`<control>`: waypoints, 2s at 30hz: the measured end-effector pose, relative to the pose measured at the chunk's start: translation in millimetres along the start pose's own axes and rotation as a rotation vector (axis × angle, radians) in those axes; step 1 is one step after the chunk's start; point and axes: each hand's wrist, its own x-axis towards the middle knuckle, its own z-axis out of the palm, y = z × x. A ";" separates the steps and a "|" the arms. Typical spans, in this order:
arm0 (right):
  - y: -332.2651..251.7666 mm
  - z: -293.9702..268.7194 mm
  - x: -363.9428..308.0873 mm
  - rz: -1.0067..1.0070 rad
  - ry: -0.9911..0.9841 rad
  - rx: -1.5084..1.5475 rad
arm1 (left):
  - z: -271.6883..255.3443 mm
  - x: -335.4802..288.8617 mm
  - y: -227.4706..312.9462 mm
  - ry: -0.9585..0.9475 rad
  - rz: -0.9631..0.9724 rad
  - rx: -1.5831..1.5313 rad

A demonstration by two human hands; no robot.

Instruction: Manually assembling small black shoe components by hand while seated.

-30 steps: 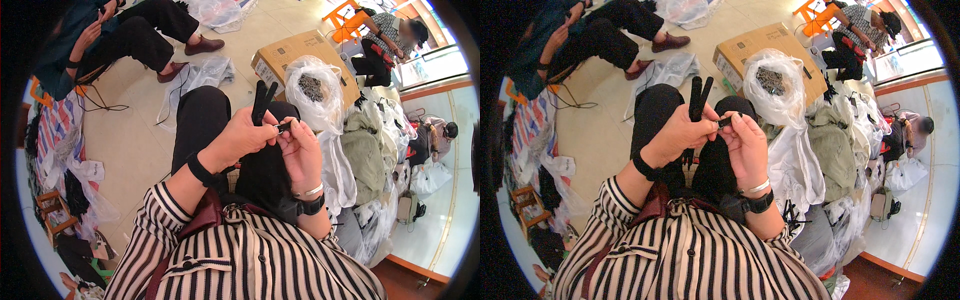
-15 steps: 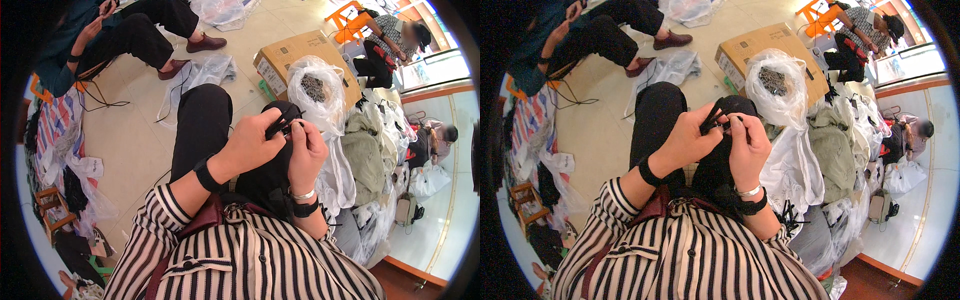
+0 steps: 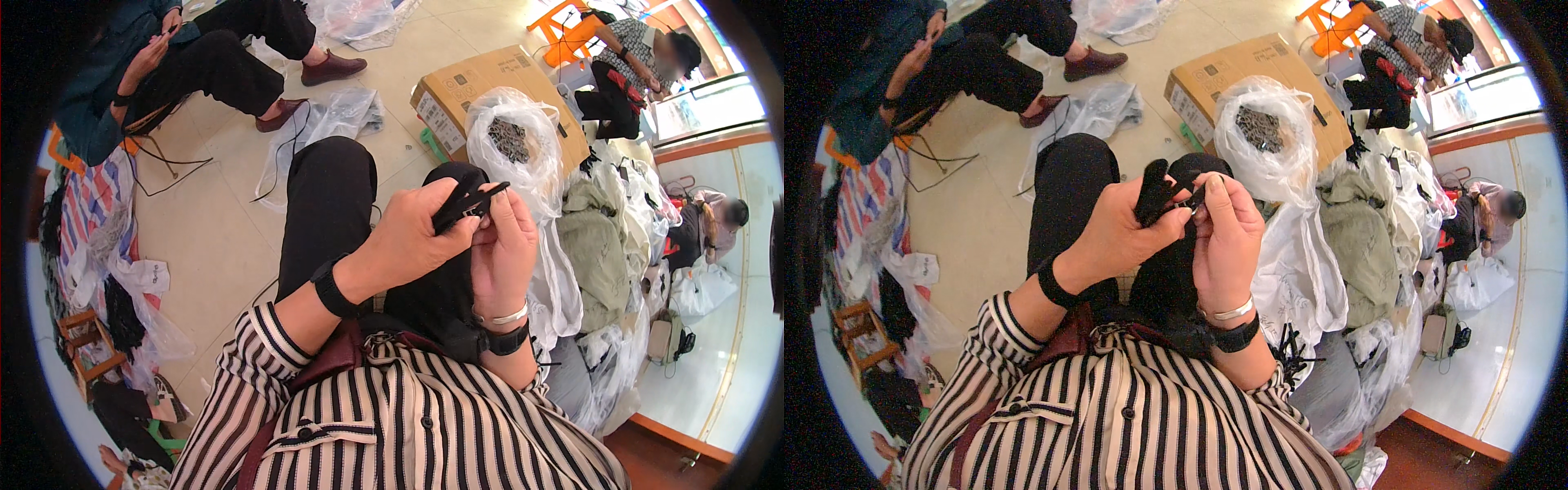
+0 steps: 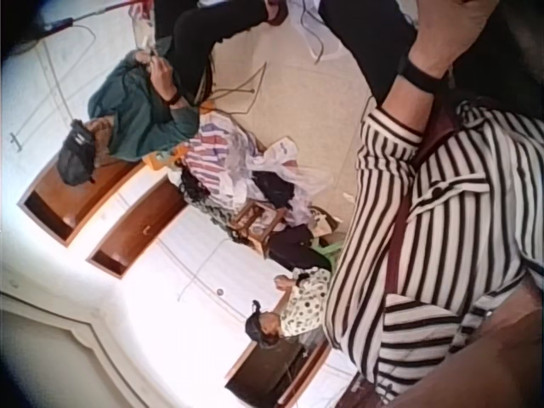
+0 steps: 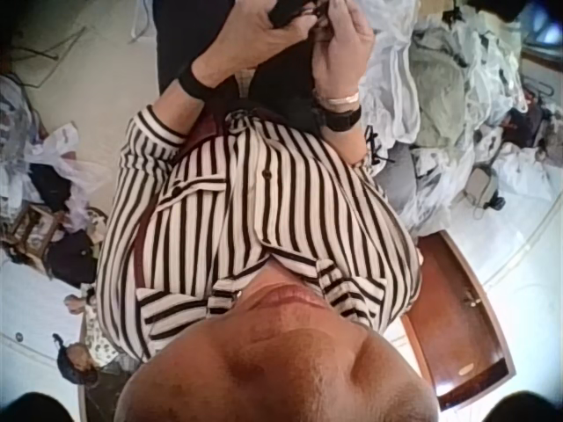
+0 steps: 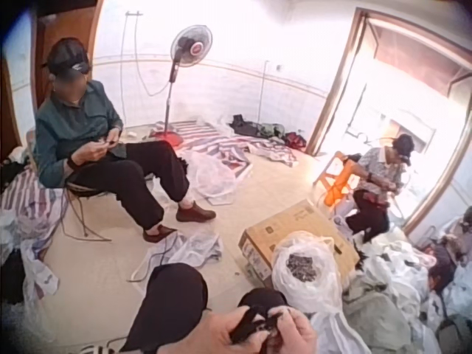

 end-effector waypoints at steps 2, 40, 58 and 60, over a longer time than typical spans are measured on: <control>-3.1 -2.6 0.9 0.059 -0.015 0.025 | 3.0 -0.5 3.5 0.006 -0.098 -0.167; -20.3 -4.7 1.6 0.120 -0.129 0.066 | 2.5 -0.3 11.2 0.122 -0.227 -0.299; -19.7 -6.5 5.3 0.114 -0.153 0.075 | 2.9 1.0 15.0 0.168 -0.123 0.007; -20.7 -5.4 4.1 0.107 -0.162 0.067 | 3.6 1.1 9.3 0.145 -0.154 -0.239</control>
